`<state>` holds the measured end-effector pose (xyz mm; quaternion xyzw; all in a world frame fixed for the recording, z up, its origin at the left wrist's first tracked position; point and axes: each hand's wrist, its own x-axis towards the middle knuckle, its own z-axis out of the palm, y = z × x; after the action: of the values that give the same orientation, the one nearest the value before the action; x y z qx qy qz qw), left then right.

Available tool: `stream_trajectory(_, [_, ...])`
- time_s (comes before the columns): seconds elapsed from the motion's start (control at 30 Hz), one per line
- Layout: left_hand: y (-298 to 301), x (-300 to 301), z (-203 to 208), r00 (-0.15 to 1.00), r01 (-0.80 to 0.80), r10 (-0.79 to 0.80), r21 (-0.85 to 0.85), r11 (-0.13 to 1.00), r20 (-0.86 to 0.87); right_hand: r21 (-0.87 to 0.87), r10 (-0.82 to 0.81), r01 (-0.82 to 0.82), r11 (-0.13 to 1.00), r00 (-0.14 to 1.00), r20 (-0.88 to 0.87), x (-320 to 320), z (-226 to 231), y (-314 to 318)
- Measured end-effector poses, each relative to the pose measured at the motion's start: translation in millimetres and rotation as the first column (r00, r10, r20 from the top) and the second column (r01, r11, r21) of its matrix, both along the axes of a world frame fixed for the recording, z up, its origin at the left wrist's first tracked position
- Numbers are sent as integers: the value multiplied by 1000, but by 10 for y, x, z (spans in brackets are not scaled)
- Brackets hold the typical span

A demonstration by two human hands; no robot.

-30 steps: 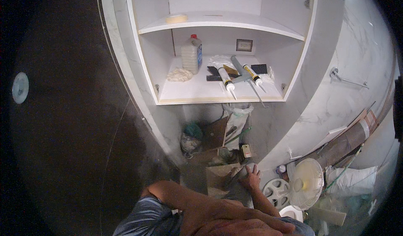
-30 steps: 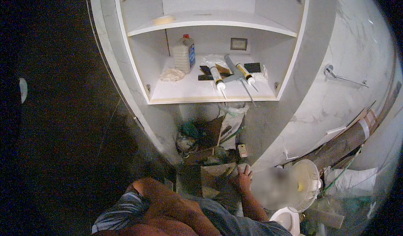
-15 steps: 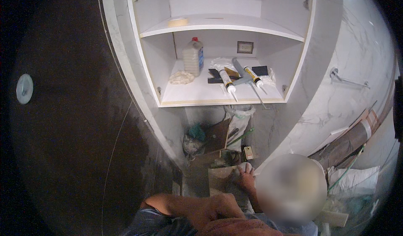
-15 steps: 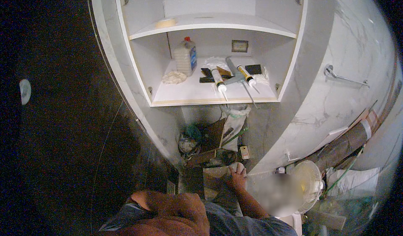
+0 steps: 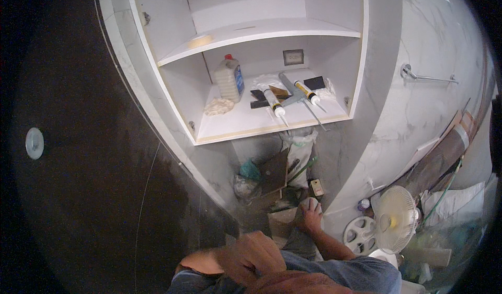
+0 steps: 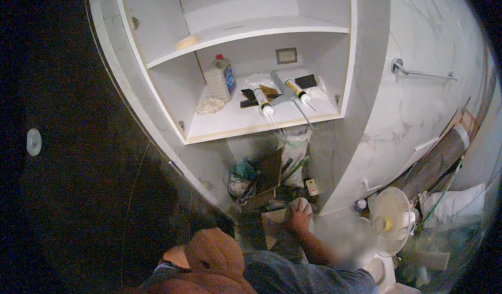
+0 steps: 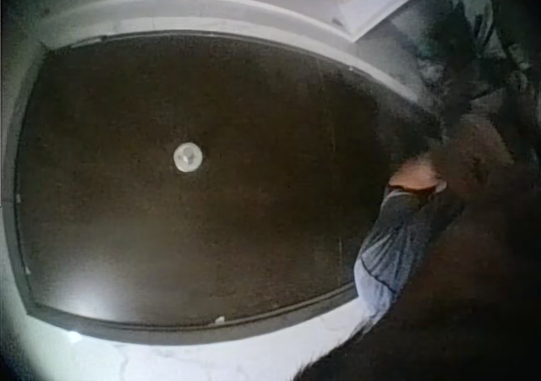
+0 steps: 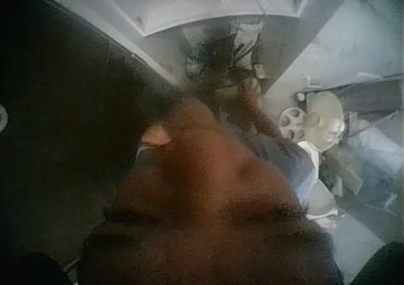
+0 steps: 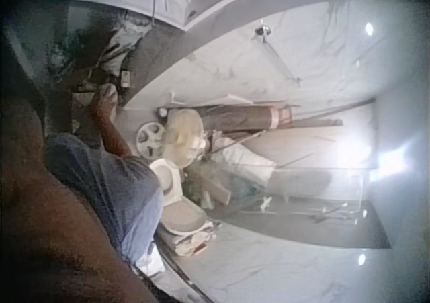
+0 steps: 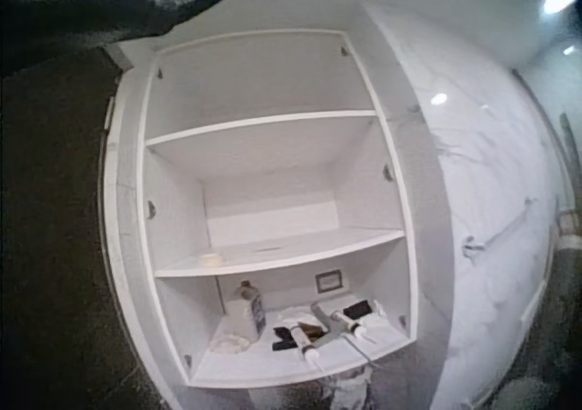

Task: The person retrieves a sealant tube and a utility knife from a bathroom shelf. They use the knife to cut the tip of the sealant tube, then place the tube into a caulking gun. The person briefly tests the sealant on a sink before returning the tools to the shelf.

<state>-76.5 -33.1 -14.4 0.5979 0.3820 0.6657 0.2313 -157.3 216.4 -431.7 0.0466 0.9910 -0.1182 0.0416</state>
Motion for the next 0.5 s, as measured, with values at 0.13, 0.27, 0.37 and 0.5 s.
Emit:
stream_trajectory(0.13, [43, -57, 88, 980, -6, -23, 148, 989, 197, -32, -23, 23, 999, 1000, 0, -52, -64, 12])
stream_trajectory(0.27, [149, -55, 192, 975, -22, -46, 298, 954, 218, -38, -20, 20, 999, 1000, -14, -72, -77, 42])
stream_trajectory(0.37, [193, -79, 175, 979, -9, -61, 339, 941, 193, -38, -15, 14, 999, 999, -32, -115, -212, 84])
stream_trajectory(0.5, [235, -94, 186, 981, 17, -88, 373, 928, 174, -77, -30, 29, 997, 999, -12, -48, -31, 132])
